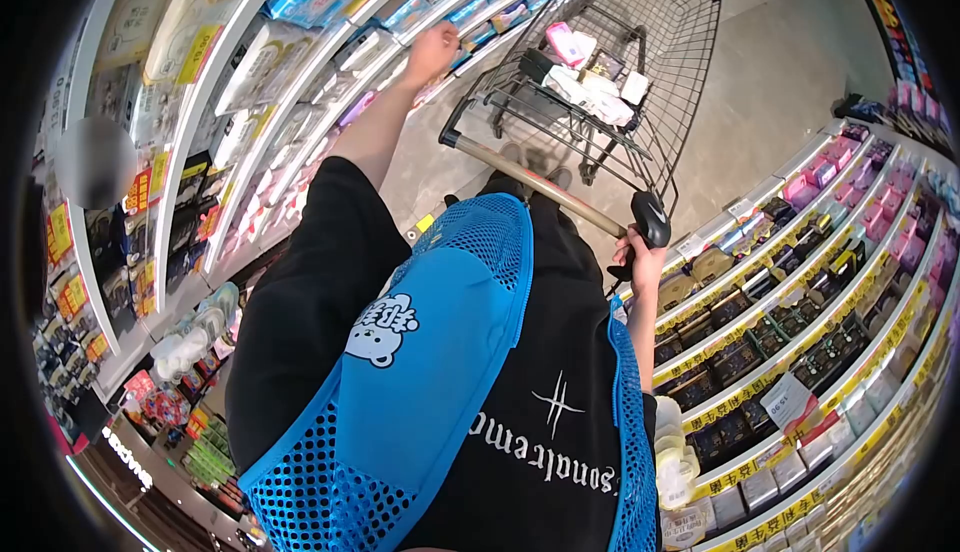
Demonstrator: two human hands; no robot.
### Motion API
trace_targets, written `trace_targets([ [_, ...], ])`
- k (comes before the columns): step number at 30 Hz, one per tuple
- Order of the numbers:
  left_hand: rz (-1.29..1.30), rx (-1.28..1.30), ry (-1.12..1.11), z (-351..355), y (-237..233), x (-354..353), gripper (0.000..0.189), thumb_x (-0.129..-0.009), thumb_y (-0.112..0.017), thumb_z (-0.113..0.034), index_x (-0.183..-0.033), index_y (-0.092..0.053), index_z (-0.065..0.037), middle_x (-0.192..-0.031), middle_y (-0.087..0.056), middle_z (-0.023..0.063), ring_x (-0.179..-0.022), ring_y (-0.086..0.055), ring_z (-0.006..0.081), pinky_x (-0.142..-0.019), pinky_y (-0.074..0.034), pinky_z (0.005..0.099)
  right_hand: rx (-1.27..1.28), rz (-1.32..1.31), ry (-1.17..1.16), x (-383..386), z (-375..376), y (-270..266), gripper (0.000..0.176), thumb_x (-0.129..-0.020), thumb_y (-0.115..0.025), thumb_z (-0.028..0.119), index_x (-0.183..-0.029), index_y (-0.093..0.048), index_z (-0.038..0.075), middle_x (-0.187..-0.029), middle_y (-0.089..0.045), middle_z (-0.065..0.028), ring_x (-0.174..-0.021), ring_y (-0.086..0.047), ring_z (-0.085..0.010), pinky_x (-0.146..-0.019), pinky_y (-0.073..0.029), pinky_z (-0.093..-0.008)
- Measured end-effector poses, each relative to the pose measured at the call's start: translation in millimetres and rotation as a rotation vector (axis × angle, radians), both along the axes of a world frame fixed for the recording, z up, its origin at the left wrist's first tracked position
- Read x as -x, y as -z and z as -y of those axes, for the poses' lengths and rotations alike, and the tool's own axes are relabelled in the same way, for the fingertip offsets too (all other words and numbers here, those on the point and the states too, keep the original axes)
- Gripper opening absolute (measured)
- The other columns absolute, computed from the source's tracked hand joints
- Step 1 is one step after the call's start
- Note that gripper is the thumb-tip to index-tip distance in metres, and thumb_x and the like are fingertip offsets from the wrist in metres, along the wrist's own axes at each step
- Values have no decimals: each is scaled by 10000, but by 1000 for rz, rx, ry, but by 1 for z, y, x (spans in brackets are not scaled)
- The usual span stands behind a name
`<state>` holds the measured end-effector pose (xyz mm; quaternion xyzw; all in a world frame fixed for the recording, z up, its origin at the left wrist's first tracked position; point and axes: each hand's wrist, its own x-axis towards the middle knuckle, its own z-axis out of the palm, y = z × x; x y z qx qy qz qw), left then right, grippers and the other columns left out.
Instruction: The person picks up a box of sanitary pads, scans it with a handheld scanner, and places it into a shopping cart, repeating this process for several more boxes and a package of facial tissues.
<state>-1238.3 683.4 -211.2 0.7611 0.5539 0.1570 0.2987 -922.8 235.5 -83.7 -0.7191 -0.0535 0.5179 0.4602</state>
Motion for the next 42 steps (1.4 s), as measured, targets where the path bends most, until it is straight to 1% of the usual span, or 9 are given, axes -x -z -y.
trace_targets([
  [4,-329,11,-112,-9,30,53,507,-814,-706,-261,-1219,-557,4,-1184,-637,246,-1132,-617,405,-969,-511,461,12,22,-6,-2,5,7,153,-959,-628,111,-1048,-612,-12,-717,-664,-116,-500,-623,-187,-441,-438,-273],
  [8,-683,73,-121,-37,35,61,716,-762,-777,-318,-1313,-440,-9,-1362,-460,215,-1312,-434,356,-1120,-367,437,-15,28,-3,1,9,11,165,-970,-610,113,-1080,-604,-9,-729,-667,-113,-501,-619,-179,-449,-452,-267],
  [13,-662,-49,-131,-78,35,56,860,-786,-777,-395,-1442,-392,5,-1376,-540,244,-1268,-539,380,-1092,-419,450,54,41,21,0,11,9,167,-957,-613,104,-1073,-609,-15,-733,-659,-110,-505,-619,-185,-458,-454,-266],
  [18,-696,-95,-63,-123,88,67,667,-842,-702,-389,-1436,-509,-154,-1428,-556,154,-1304,-546,319,-1101,-426,445,68,31,97,5,9,9,172,-959,-600,94,-1094,-600,-12,-730,-652,-112,-499,-611,-192,-459,-453,-273],
  [22,-628,48,-15,-146,106,73,608,-820,-694,-333,-1382,-573,-137,-1436,-553,155,-1292,-548,366,-1093,-434,465,100,24,146,6,6,6,226,-945,-606,102,-1134,-576,-18,-728,-650,-115,-495,-607,-195,-460,-450,-277],
  [26,-516,-142,-76,-140,122,75,608,-796,-727,-281,-1365,-582,-125,-1398,-573,166,-1299,-537,373,-1100,-418,486,112,18,189,8,6,7,253,-931,-609,115,-1143,-568,-17,-727,-648,-114,-493,-606,-201,-450,-451,-283],
  [32,-512,-37,-43,-119,83,72,735,-827,-684,-194,-1504,-411,-110,-1457,-482,236,-1375,-429,432,-1149,-348,520,96,14,205,9,1,10,270,-922,-615,123,-1141,-566,-27,-724,-648,-119,-484,-600,-203,-441,-446,-286],
  [36,-474,-368,-10,-102,82,75,811,-720,-814,-226,-1415,-441,-32,-1328,-559,252,-1288,-521,401,-1054,-447,486,107,43,164,4,1,10,262,-912,-633,147,-1111,-569,-12,-705,-643,-116,-480,-599,-198,-434,-439,-282],
  [42,-484,-431,1,-28,-11,49,768,-642,-878,-197,-1267,-466,-24,-1196,-537,168,-1180,-521,343,-972,-431,555,106,16,76,2,-7,2,216,-938,-612,148,-1085,-577,-5,-712,-649,-111,-509,-615,-189,-457,-448,-283],
])
